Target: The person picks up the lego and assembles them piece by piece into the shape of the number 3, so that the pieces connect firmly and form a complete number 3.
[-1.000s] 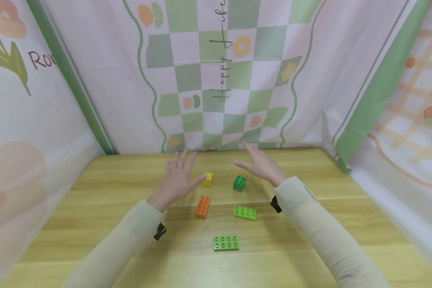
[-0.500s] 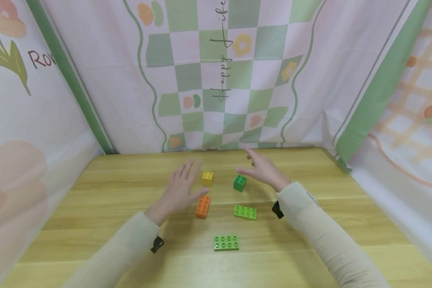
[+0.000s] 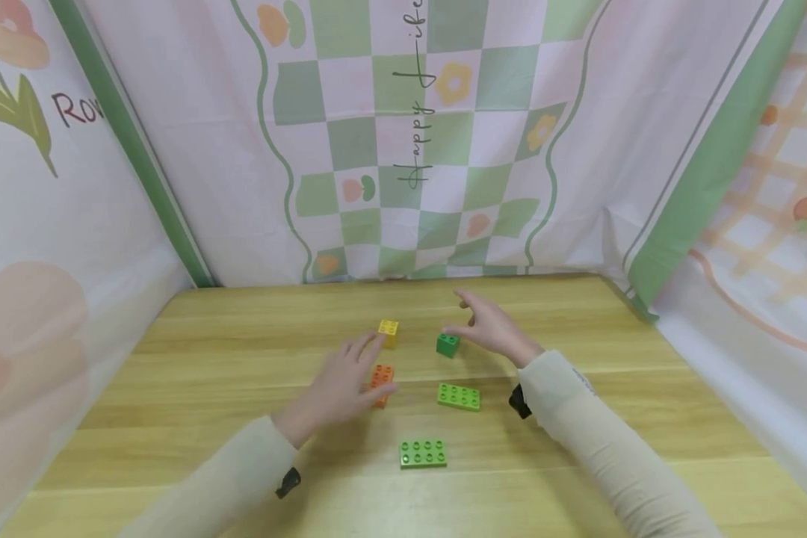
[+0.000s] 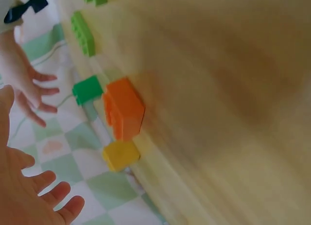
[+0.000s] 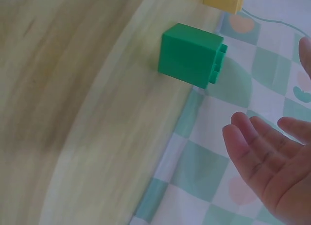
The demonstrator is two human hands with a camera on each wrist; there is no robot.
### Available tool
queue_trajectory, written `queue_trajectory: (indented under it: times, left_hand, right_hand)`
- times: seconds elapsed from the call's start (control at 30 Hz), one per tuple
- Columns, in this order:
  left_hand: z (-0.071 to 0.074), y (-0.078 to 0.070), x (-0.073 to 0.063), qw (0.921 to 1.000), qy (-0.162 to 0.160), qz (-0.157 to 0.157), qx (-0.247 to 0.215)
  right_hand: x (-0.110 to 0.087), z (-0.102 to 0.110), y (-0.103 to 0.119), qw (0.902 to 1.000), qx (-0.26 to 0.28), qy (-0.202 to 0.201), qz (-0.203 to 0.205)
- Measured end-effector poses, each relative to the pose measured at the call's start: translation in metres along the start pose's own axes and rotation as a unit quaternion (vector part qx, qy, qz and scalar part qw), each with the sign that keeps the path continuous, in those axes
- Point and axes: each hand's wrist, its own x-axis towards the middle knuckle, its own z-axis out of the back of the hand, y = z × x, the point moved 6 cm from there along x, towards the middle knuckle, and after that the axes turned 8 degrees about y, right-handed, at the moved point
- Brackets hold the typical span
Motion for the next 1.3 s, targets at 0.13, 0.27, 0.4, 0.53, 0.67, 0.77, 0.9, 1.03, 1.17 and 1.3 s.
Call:
queue_trajectory:
  times: [0.13, 0.27, 0.4, 0.53, 0.67, 0.77, 0.9, 1.03, 1.17, 1.3]
  left_hand:
    - [-0.007, -0.009, -0.007, 0.9995, 0.014, -0.022, -0.019]
    - [-0.014, -0.015, -0.011, 0.9988, 0.023, -0.040, -0.017]
    - [-0.021, -0.016, -0.014, 0.9982, 0.031, -0.049, -0.014]
    - [-0.025, -0.019, -0.017, 0.9973, 0.040, -0.060, -0.012]
    - [-0.029, -0.024, -0.019, 0.9955, 0.051, -0.078, -0.015]
    - [-0.033, -0.027, -0.020, 0.9940, 0.063, -0.089, -0.012]
    - [-0.038, -0.032, -0.022, 0.9922, 0.084, -0.093, 0.002]
    - [-0.042, -0.035, -0.026, 0.9909, 0.100, -0.090, -0.008]
    - [-0.046, -0.037, -0.028, 0.9896, 0.110, -0.088, -0.030]
    - [-0.050, -0.037, -0.029, 0.9871, 0.127, -0.080, -0.057]
  right_hand:
    - [-0.001, -0.003, -0.001, 1.0000, 0.003, 0.003, 0.000]
    - [-0.001, -0.008, -0.004, 1.0000, 0.007, 0.005, -0.003]
    - [-0.002, -0.012, -0.007, 0.9999, 0.010, 0.010, -0.003]
    - [-0.002, -0.016, -0.010, 0.9999, 0.010, 0.013, 0.000]
    - [-0.002, -0.020, -0.012, 0.9997, 0.016, 0.018, 0.004]
    - [-0.003, -0.022, -0.013, 0.9994, 0.026, 0.024, 0.001]
    - [-0.002, -0.025, -0.016, 0.9990, 0.033, 0.029, -0.002]
    - [0.000, -0.028, -0.020, 0.9985, 0.042, 0.033, -0.010]
    - [0.000, -0.030, -0.023, 0.9980, 0.050, 0.035, -0.016]
    - [0.001, -0.031, -0.024, 0.9972, 0.061, 0.037, -0.021]
